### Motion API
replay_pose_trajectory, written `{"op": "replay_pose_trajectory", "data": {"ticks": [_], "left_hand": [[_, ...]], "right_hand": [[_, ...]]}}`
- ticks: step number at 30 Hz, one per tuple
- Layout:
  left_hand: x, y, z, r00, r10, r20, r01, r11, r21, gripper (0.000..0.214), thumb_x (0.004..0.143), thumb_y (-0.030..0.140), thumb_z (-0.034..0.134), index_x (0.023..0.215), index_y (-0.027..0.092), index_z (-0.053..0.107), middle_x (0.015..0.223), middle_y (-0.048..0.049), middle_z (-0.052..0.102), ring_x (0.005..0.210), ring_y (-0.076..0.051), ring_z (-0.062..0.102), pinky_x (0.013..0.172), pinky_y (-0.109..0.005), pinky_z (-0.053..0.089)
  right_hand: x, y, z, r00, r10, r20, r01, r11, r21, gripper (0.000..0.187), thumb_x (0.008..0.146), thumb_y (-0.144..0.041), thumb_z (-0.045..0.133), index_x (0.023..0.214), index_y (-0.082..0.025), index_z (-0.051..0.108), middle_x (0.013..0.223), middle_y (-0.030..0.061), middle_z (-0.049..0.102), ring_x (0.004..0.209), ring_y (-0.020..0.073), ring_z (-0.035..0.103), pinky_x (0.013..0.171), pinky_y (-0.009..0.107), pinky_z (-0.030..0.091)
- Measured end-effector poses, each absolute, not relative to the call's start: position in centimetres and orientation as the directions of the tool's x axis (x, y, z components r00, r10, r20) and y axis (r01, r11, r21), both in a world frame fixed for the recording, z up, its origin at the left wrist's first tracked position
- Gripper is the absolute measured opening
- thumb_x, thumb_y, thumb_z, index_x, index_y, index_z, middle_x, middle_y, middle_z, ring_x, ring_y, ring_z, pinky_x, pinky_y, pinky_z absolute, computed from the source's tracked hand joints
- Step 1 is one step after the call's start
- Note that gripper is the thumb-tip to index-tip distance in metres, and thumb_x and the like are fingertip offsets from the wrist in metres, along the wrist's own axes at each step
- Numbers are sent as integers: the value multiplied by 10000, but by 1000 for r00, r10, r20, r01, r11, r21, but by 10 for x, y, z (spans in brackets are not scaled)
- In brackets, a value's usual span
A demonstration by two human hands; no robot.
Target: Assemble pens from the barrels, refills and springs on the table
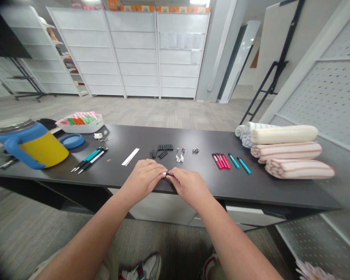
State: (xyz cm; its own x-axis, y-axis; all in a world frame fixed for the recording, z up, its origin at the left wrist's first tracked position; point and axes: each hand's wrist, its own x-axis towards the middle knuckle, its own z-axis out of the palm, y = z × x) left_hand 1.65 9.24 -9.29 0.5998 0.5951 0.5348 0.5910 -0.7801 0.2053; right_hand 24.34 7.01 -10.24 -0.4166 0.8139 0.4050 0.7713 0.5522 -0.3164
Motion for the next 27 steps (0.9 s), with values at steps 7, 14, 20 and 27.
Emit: {"op": "replay_pose_trajectory", "data": {"ticks": [7,14,20,27], "left_hand": [[16,90,-96,564,570,597,582,-788,202,114,1057,240,593,1094,216,698,1107,-36,765,1064,-240,625,953,-437,413],[17,83,-105,515,511,688,646,-759,79,143,1066,208,562,970,217,667,1047,-13,763,994,-216,627,941,-435,403],[20,84,-97,538,554,636,718,-696,-1,274,1050,265,598,1318,220,631,1298,-79,721,1218,-277,596,1030,-489,376],[17,89,-101,568,528,631,663,-748,29,156,1060,224,589,1184,227,682,1161,-33,764,1152,-241,614,999,-463,394]], "right_hand": [[243,68,-99,-424,818,389,782,548,-299,173,1062,-319,543,1021,-223,681,865,36,771,749,191,703,653,294,393],[232,65,-92,-375,861,343,756,498,-425,188,1057,-361,550,959,-242,657,797,-10,733,688,169,654,634,278,364],[234,65,-89,-325,856,402,814,470,-343,167,1059,-353,555,1003,-241,667,847,5,764,719,185,694,637,290,356],[237,64,-92,-385,814,436,854,493,-165,212,1072,-344,521,991,-228,678,827,28,769,718,201,705,630,311,327]]}}
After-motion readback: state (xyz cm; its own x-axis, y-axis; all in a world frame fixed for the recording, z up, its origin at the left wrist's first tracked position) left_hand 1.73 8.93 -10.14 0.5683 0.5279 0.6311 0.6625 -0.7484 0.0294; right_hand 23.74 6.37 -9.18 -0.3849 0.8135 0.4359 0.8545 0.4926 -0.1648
